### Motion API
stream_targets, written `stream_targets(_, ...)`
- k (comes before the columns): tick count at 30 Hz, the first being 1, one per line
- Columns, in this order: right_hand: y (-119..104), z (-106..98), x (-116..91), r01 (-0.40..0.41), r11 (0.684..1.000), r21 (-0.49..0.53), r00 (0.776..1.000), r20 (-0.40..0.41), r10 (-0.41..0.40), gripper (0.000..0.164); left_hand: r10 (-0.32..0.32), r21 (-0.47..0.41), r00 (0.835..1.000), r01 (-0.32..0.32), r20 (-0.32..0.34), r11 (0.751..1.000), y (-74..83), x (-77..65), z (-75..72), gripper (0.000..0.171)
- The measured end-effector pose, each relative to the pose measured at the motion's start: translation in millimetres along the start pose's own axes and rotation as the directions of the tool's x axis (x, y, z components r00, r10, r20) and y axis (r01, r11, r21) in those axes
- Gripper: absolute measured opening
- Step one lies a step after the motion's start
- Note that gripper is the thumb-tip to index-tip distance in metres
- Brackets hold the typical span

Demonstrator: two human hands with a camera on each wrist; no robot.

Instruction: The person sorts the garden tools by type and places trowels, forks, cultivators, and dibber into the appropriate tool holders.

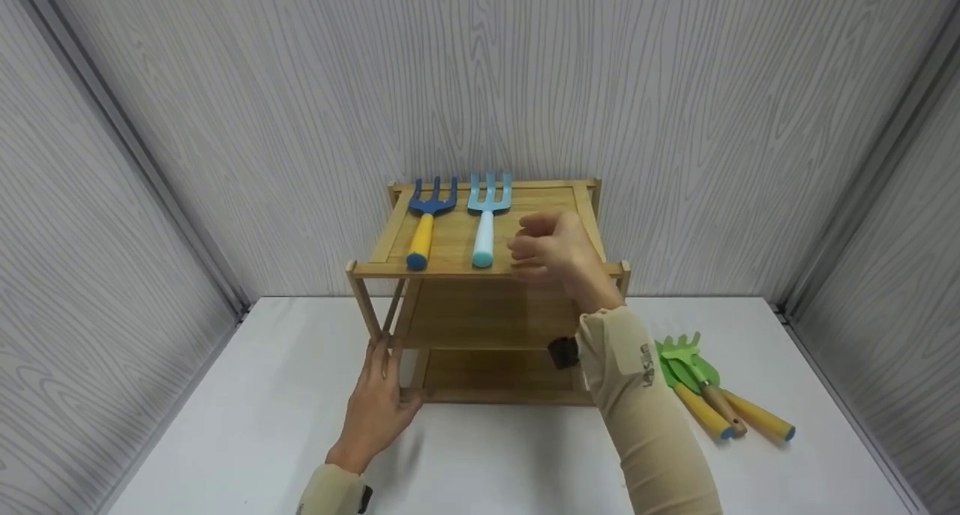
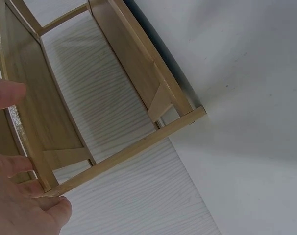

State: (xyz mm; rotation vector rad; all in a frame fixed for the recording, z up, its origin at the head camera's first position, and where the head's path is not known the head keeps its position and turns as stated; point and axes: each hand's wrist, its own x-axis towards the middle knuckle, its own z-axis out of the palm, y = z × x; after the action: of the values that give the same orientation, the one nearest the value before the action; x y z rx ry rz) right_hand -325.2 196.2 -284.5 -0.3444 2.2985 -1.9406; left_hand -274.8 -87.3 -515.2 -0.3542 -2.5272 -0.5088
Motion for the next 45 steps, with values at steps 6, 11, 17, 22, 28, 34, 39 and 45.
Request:
stream_targets(6,10,-16,-14,0.015,1.000,-0.006,1.000,-0.011,-0.015,0.055,-0.006,0.016,1.000,0.006,0.016,1.000,1.5,1.1,-0.5,0.083)
stream_targets(11,21,-28,-23,0.008,1.000,-0.001,1.000,-0.027,-0.008,0.059,-0.013,0.012,1.000,0.013,0.025,1.000,2.4,1.7,1.7,0.082)
stream_targets(17,27,-37,-33,0.048,0.994,0.094,0.999,-0.026,-0.045,0.061,-0.003,0.013,1.000,0.003,0.008,1.000,3.3,2.4,2.7,0.083)
stream_targets(22,32,-42,-40,0.088,0.982,0.166,0.996,-0.018,-0.086,0.053,-0.001,0.025,1.000,0.001,-0.006,1.000,2.4,2.8,2.6,0.086)
stream_targets(28,40,-47,-47,0.088,0.972,0.216,0.996,-0.005,-0.089,0.038,-0.012,0.020,1.000,0.012,0.008,1.000,1.7,1.5,1.2,0.085)
stream_targets(34,49,-52,-53,0.076,0.969,0.236,0.997,-0.005,-0.078,0.030,-0.027,0.018,0.999,0.026,0.025,0.999,2.4,0.6,-0.4,0.085)
stream_targets(39,57,-56,-56,0.079,0.975,0.209,0.997,-0.012,-0.078,0.029,-0.036,0.016,0.999,0.035,0.034,0.999,2.4,1.5,-0.3,0.086)
stream_targets(45,70,-59,-60,0.063,0.979,0.192,0.998,-0.019,-0.060,0.027,-0.020,0.001,1.000,0.020,0.015,1.000,1.2,1.1,1.4,0.084)
